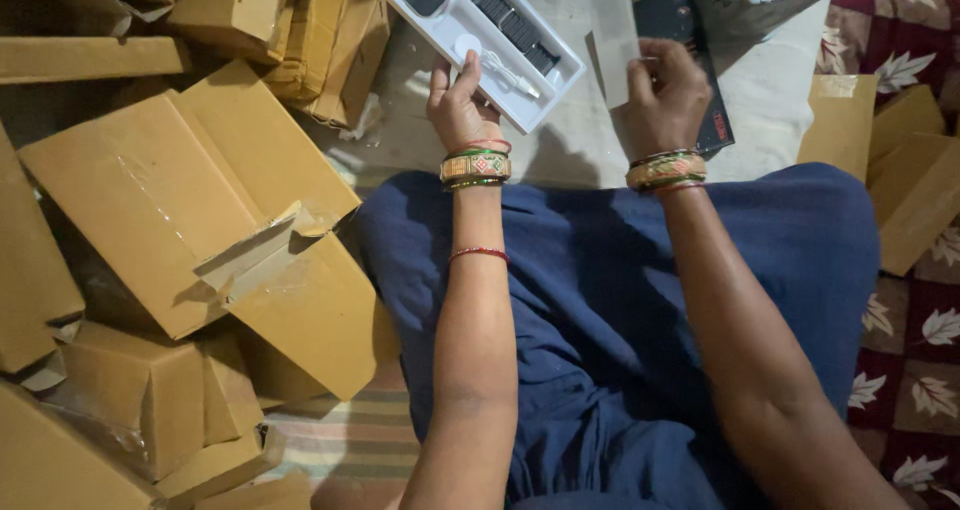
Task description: The person sits on the floor surrounded by cardboard boxes and packs smartwatch boxes into them. They open the outer boxes, place the inner product boxes inside, and seal them with clear packing tape.
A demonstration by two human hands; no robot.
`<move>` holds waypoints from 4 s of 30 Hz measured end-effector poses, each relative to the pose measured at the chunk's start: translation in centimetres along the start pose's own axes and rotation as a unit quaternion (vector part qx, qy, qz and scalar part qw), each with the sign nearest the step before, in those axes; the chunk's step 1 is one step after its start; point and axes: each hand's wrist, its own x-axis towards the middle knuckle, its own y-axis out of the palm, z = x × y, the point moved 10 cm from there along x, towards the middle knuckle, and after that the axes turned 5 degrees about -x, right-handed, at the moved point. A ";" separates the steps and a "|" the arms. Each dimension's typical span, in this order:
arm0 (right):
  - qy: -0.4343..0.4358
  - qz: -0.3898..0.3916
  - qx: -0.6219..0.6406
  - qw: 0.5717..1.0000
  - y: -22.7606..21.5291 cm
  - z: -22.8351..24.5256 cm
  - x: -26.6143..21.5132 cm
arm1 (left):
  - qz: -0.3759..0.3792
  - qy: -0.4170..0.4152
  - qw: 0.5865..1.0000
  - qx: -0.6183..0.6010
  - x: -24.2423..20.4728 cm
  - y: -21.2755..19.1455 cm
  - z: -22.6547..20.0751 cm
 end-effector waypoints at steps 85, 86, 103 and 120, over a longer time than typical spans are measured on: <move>-0.228 -0.049 -0.136 0.963 -7.3 13.7 -7.8 | -0.005 -0.126 0.975 0.184 -3.3 -5.5 12.6; -0.237 -0.057 -0.144 0.959 -7.0 15.9 -8.3 | -0.008 -0.121 0.971 0.208 -3.2 -5.4 12.4; -0.283 0.366 0.040 0.886 17.4 36.5 -15.0 | 0.040 -0.141 0.955 0.259 -5.8 -5.5 11.0; 0.196 0.014 0.358 0.913 -2.7 -1.5 -0.3 | -0.129 0.034 0.969 0.209 -4.8 -6.9 4.8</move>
